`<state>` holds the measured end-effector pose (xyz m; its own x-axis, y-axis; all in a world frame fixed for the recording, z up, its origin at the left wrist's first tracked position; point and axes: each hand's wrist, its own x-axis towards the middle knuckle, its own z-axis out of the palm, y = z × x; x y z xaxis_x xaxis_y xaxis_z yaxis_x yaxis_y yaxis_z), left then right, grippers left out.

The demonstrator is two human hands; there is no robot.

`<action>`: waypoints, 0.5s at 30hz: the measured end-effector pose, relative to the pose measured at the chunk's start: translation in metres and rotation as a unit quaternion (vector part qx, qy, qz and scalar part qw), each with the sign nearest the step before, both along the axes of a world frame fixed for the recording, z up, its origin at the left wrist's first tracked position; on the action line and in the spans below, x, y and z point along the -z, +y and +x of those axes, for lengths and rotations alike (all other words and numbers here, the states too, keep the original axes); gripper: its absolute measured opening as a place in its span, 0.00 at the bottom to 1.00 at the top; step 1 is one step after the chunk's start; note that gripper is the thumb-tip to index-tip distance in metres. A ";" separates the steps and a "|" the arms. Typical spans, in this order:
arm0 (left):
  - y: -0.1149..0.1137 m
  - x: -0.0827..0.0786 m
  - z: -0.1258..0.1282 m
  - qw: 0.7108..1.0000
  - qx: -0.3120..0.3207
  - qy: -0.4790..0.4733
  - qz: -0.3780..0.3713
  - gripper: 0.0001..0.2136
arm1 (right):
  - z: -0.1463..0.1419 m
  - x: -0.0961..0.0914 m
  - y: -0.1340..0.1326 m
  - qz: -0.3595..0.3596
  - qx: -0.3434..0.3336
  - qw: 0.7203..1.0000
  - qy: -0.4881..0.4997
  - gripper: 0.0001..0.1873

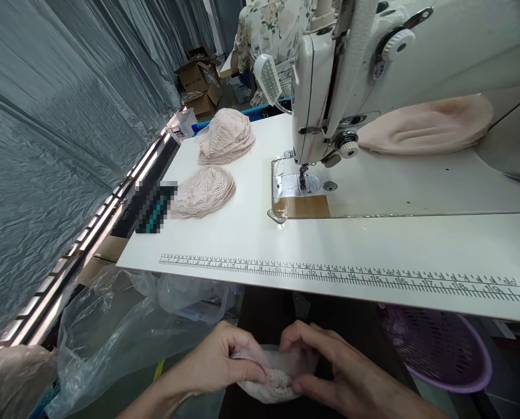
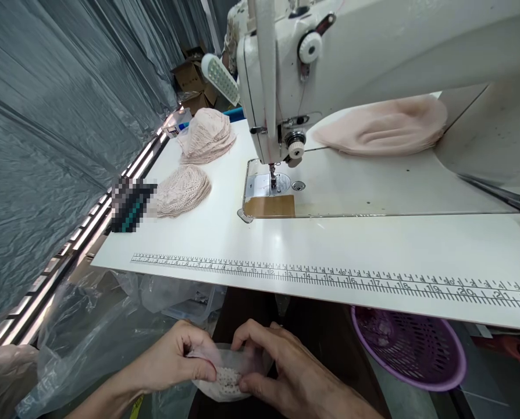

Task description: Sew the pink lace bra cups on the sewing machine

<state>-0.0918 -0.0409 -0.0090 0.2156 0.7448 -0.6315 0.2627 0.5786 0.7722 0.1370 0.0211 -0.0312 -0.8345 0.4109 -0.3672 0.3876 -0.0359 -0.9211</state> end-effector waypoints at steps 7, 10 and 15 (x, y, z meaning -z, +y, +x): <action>0.000 -0.002 0.003 1.000 0.002 0.007 0.020 0.10 | -0.003 0.008 0.000 0.004 0.017 1.000 -0.015 0.08; 0.001 -0.003 0.003 0.999 -0.009 0.026 0.022 0.11 | -0.004 0.012 -0.002 0.032 0.025 0.999 0.017 0.07; 0.010 -0.008 0.002 0.998 -0.020 0.037 0.042 0.25 | 0.000 0.003 0.005 0.117 0.045 0.985 0.118 0.10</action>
